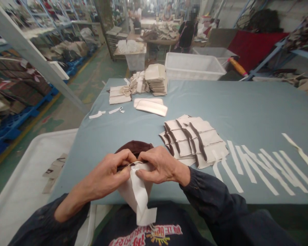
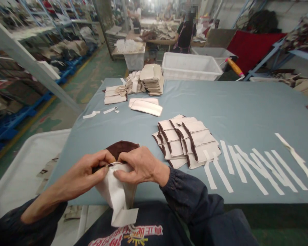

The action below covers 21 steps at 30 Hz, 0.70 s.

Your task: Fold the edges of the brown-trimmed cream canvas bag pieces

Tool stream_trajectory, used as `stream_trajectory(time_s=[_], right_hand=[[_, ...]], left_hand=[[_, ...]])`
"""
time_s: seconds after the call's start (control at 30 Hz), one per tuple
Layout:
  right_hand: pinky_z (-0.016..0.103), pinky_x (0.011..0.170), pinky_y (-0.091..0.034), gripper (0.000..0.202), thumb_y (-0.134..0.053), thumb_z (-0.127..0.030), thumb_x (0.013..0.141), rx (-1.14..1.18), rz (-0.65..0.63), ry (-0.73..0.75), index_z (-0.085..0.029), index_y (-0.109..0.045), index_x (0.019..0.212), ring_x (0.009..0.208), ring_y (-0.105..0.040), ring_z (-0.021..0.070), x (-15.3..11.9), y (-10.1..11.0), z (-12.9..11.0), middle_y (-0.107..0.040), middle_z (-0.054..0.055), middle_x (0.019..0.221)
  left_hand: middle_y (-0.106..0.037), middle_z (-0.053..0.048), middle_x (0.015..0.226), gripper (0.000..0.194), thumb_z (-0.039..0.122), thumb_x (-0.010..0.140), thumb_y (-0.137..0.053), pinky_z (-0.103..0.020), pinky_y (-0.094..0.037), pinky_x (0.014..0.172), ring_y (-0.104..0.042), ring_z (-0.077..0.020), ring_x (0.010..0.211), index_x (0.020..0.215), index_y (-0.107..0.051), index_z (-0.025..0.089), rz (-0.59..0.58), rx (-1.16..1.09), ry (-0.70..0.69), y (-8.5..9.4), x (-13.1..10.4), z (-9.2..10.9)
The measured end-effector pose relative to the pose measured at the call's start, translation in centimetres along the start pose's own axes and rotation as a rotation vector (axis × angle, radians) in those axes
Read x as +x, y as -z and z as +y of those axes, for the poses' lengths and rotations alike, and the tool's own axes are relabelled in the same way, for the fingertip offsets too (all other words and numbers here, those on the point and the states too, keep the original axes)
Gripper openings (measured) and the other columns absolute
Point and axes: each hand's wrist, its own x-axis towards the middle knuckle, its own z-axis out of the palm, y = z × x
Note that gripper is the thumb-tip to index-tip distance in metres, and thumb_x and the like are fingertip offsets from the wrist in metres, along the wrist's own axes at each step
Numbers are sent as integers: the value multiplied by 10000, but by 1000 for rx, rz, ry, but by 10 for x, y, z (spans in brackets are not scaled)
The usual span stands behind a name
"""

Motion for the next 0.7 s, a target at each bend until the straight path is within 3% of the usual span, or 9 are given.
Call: stream_trajectory(time_s=[0.17, 0.4, 0.6, 0.7], right_hand=[[271, 571, -237, 182, -585, -237, 821, 95, -119, -96, -199, -470, 685, 572, -371, 101, 3, 5, -5, -446, -53, 631], [265, 579, -218, 185, -589, -157, 789, 164, -63, -314, -186, -470, 650, 568, -320, 87, 2, -3, -8, -376, -72, 594], [238, 542, -265, 132, -558, -249, 801, 716, -137, -496, -186, -521, 691, 592, -367, 104, -6, -14, 1, -420, -52, 631], [244, 547, -278, 139, -482, -200, 802, 783, -77, -523, -173, -560, 690, 598, -371, 113, -8, -19, 6, -451, -33, 632]], left_hand=[[-623, 51, 706, 141, 130, 830, -470, -214, -382, 548, -542, -121, 603, 889, -571, 207, -13, 42, -18, -6, -2, 2], [-637, 57, 749, 170, 84, 897, -464, -204, -410, 587, -586, -103, 642, 911, -575, 212, 68, 154, -174, -16, 0, -17], [-669, 27, 768, 219, 55, 917, -461, -211, -449, 610, -618, -117, 650, 984, -604, 207, 166, 321, -457, -25, -1, -36], [-671, 7, 756, 221, 57, 947, -449, -228, -457, 603, -615, -136, 641, 1021, -604, 196, 191, 442, -562, -28, 1, -44]])
